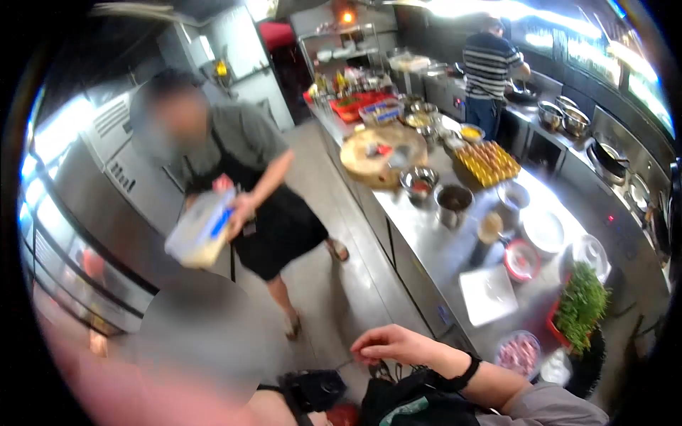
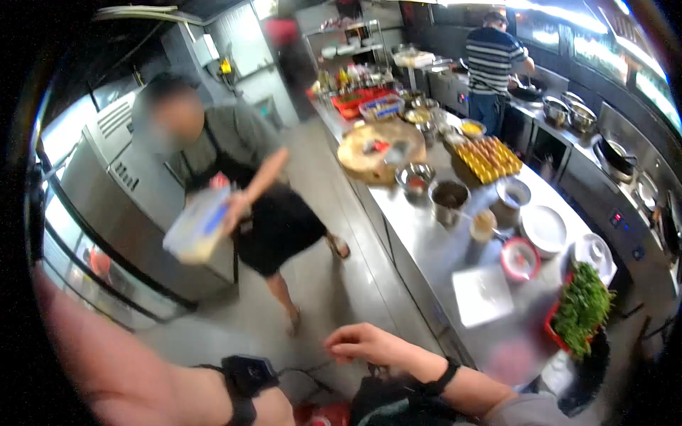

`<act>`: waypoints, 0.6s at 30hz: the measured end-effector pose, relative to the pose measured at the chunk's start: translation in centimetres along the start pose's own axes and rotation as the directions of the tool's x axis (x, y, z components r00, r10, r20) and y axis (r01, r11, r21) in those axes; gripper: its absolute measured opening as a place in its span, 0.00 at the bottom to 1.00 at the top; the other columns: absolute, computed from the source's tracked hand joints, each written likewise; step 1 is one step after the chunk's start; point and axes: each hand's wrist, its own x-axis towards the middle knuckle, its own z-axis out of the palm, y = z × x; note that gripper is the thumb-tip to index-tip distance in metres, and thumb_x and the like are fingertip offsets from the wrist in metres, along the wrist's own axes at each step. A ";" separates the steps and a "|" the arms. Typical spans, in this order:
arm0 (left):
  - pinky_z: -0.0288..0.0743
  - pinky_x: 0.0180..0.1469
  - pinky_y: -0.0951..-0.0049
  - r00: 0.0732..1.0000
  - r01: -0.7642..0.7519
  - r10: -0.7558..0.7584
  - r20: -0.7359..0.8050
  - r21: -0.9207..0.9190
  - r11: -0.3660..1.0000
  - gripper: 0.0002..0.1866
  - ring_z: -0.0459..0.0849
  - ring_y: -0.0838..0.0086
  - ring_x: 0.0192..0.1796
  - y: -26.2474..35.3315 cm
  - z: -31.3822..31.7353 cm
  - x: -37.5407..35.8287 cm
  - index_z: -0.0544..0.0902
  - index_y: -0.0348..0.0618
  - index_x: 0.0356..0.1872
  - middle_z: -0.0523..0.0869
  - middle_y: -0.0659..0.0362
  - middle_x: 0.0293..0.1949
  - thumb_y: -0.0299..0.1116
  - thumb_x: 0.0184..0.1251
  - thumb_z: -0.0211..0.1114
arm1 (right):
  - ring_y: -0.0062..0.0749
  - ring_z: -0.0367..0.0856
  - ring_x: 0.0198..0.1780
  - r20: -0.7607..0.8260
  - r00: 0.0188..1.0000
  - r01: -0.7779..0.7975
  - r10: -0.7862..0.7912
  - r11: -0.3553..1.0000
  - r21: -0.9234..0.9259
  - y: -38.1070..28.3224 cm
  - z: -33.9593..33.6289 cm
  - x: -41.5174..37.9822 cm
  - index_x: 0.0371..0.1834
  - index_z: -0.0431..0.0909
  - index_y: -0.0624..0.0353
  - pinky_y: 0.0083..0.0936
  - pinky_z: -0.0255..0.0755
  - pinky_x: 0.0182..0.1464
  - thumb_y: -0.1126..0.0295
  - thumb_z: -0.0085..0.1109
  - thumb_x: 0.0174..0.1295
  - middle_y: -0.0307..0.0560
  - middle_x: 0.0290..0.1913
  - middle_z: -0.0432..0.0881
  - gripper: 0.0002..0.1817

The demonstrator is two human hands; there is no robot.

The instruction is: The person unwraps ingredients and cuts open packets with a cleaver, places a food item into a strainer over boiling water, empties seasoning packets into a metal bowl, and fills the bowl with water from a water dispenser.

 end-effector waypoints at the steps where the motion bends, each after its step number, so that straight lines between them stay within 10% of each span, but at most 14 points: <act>1: 0.71 0.48 0.68 1.000 0.006 -0.006 0.015 -0.018 1.000 0.19 0.77 0.67 0.44 -2.9 -0.4 2.3 0.76 0.38 0.53 0.79 0.50 0.47 0.39 0.67 0.61 | 0.22 0.80 0.41 -0.001 1.000 0.024 -0.024 1.000 -0.012 -2.1 -1.1 2.3 0.54 0.78 0.65 0.20 0.75 0.45 0.68 0.57 0.69 0.42 0.42 0.83 0.15; 18: 0.72 0.51 0.67 0.846 -0.478 0.533 0.014 -0.421 0.771 0.21 0.78 0.66 0.46 -39.1 14.0 41.4 0.76 0.37 0.55 0.80 0.50 0.49 0.37 0.65 0.63 | 0.22 0.81 0.39 -0.772 0.620 0.065 -0.140 0.990 -0.127 -6.8 -37.8 26.6 0.51 0.79 0.67 0.20 0.75 0.44 0.70 0.59 0.66 0.40 0.39 0.84 0.14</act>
